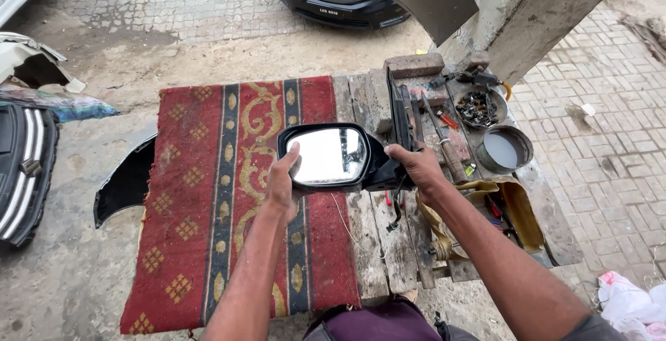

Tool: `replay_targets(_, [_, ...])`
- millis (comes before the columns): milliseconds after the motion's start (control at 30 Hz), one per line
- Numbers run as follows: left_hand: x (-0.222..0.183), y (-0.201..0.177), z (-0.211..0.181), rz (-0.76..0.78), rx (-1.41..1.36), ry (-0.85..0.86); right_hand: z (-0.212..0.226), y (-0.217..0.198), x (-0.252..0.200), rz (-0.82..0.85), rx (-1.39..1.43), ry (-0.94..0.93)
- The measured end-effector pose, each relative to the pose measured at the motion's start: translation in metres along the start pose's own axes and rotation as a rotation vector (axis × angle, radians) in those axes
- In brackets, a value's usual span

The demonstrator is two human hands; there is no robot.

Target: Assembling and repairing a car side mirror by fitting housing components and using a screwdriver.

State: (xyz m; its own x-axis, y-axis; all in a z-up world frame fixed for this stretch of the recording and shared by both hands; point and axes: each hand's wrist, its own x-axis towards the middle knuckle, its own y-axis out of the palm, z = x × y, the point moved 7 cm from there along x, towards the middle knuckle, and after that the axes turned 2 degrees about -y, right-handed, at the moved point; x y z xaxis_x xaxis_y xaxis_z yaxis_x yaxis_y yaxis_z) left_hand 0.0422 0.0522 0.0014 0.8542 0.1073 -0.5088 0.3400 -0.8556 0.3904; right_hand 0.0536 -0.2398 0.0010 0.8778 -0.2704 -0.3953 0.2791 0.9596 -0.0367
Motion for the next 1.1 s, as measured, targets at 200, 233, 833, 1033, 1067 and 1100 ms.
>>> replay_targets(200, [-0.021,0.012,-0.025,0.033,-0.208,0.094,0.005,-0.018,0.020,0.107,0.106,-0.206])
replay_targets(233, [-0.022,0.010,-0.026,0.034,-0.208,0.095,0.011,-0.014,0.014,0.107,0.107,-0.208])
replay_targets(833, [-0.011,-0.010,0.002,0.053,-0.527,0.048,0.033,-0.014,0.006,0.252,0.065,-0.366])
replay_targets(1033, [-0.021,0.000,-0.008,0.013,-0.525,0.041,0.022,-0.010,0.015,0.257,0.077,-0.337])
replay_targets(1067, [-0.028,0.008,-0.015,0.049,-0.533,0.048,0.023,-0.005,0.007,0.248,0.087,-0.334])
replay_targets(1100, [-0.035,0.015,-0.022,0.084,-0.541,0.054,0.024,0.000,-0.002,0.238,0.097,-0.332])
